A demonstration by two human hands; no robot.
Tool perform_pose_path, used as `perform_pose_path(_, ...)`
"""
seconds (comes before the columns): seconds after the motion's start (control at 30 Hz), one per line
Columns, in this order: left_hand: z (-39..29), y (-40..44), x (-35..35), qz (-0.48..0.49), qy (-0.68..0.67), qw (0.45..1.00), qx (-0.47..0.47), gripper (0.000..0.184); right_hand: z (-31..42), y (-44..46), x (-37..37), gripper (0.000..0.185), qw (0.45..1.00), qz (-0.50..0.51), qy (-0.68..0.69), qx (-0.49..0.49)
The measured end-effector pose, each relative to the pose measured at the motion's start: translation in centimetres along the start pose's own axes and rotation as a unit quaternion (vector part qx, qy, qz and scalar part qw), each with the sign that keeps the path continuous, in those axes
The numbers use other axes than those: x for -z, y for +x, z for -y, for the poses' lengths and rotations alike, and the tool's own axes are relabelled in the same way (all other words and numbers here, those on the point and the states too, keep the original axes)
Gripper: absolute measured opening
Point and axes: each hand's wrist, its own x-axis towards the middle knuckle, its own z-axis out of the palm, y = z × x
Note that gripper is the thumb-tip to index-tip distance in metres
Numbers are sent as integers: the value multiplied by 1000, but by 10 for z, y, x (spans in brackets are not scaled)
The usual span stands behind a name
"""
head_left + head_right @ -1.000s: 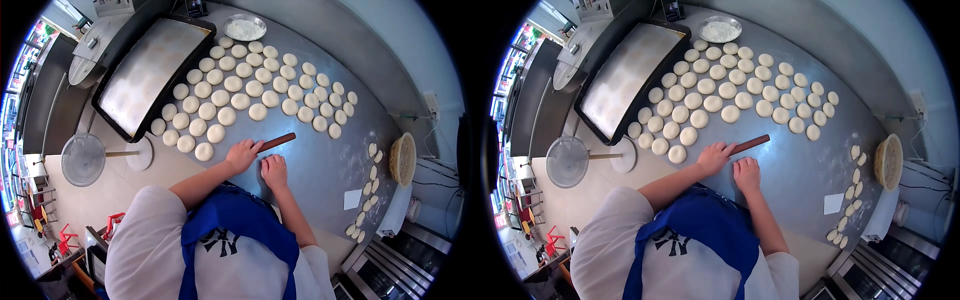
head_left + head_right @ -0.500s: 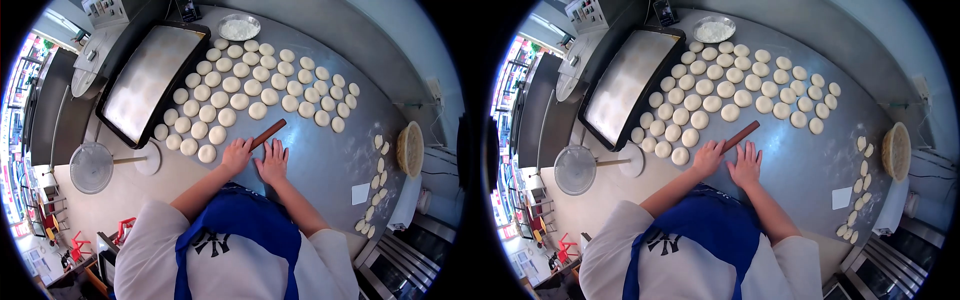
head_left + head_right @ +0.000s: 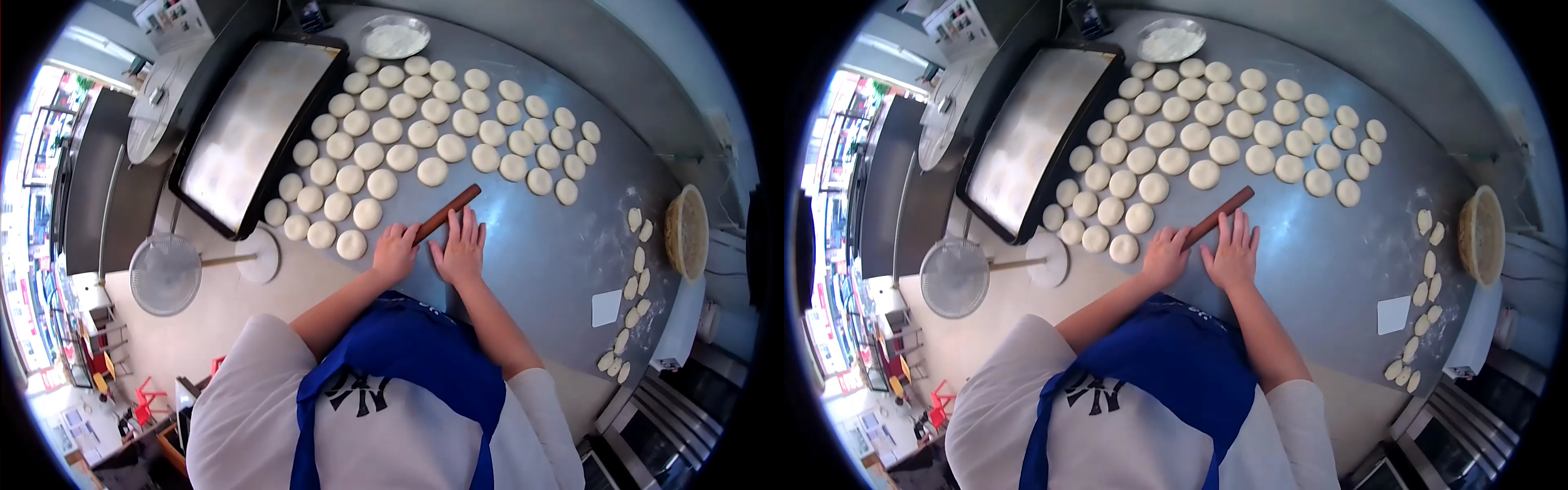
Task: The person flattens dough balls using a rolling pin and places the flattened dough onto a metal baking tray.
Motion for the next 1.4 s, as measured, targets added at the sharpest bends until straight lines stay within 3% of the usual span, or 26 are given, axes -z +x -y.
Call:
perform_pose_path(0.07,-12,9,-5,43,-46,998,-12,50,-15,-1,-1,71,996,-74,40,31)
perform_pose_path(0.1,-25,12,0,56,-55,997,-24,50,-19,-12,10,52,994,-95,-10,46)
perform_pose_path(0.17,-38,1,10,102,-46,979,-169,50,-31,-53,34,34,986,-160,-54,5)
perform_pose_path(0.2,-37,-5,4,158,-19,969,-188,60,-38,-73,36,25,975,-208,-75,-25)
perform_pose_path(0.27,-41,-7,-8,121,39,969,-213,64,-48,-91,35,24,983,-123,-98,-95)
perform_pose_path(0.33,-43,5,-16,81,102,962,-239,70,-59,-80,31,22,982,-86,-113,-121)
perform_pose_path(0.43,-48,58,-15,103,118,971,-180,83,-66,-4,55,23,984,-73,-103,-124)
perform_pose_path(0.5,-48,80,-20,33,133,982,-127,86,-65,3,64,23,985,-58,-93,-131)
perform_pose_path(0.57,-41,64,-14,31,133,980,-142,88,-69,-9,59,39,987,-127,-79,-49)
perform_pose_path(0.6,-37,38,-7,124,122,960,-220,88,-68,-42,49,60,992,-47,-97,-67)
perform_pose_path(0.63,-33,16,-3,218,107,925,-293,88,-72,-82,39,66,997,-30,-74,-19)
perform_pose_path(0.73,-11,-23,-15,240,0,898,-369,81,-68,-134,37,68,1000,-10,-24,10)
perform_pose_path(0.77,-13,-21,-16,246,-4,899,-364,81,-65,-114,45,67,998,-10,-64,-7)
perform_pose_path(0.83,-25,36,-22,143,62,942,-297,70,-72,-52,50,63,991,-33,-119,-45)
perform_pose_path(0.87,-35,62,-18,135,63,944,-295,70,-78,-24,50,61,988,-47,-130,-68)
perform_pose_path(0.93,-53,94,-9,-23,138,964,-228,58,-91,5,48,59,986,-82,-125,-70)
perform_pose_path(0.97,-54,91,-20,-22,141,963,-230,58,-92,11,47,58,983,-114,-120,-76)
perform_pose_path(1.03,-51,76,-57,136,15,965,-226,43,-78,-14,52,60,985,-60,-139,-81)
perform_pose_path(1.1,-62,61,-56,116,-17,959,-258,37,-67,-65,41,62,991,-41,-113,-62)
perform_pose_path(1.17,-71,61,-33,221,-92,970,-52,34,-55,-116,36,64,997,-71,-22,-36)
perform_pose_path(1.23,-68,60,-28,218,-65,972,-52,33,-53,-144,31,59,996,-70,-24,-42)
perform_pose_path(1.3,-68,52,-26,197,-71,953,-217,29,-58,-138,37,54,995,-80,-25,-49)
perform_pose_path(1.33,-65,40,-35,205,-212,929,-222,23,-63,-131,44,47,997,-60,-1,-57)
perform_pose_path(1.37,-66,29,-43,208,-211,928,-228,23,-67,-126,52,39,997,-39,23,-68)
perform_pose_path(1.4,-71,20,-49,250,-430,867,-36,22,-72,-124,56,27,997,-46,50,-45)
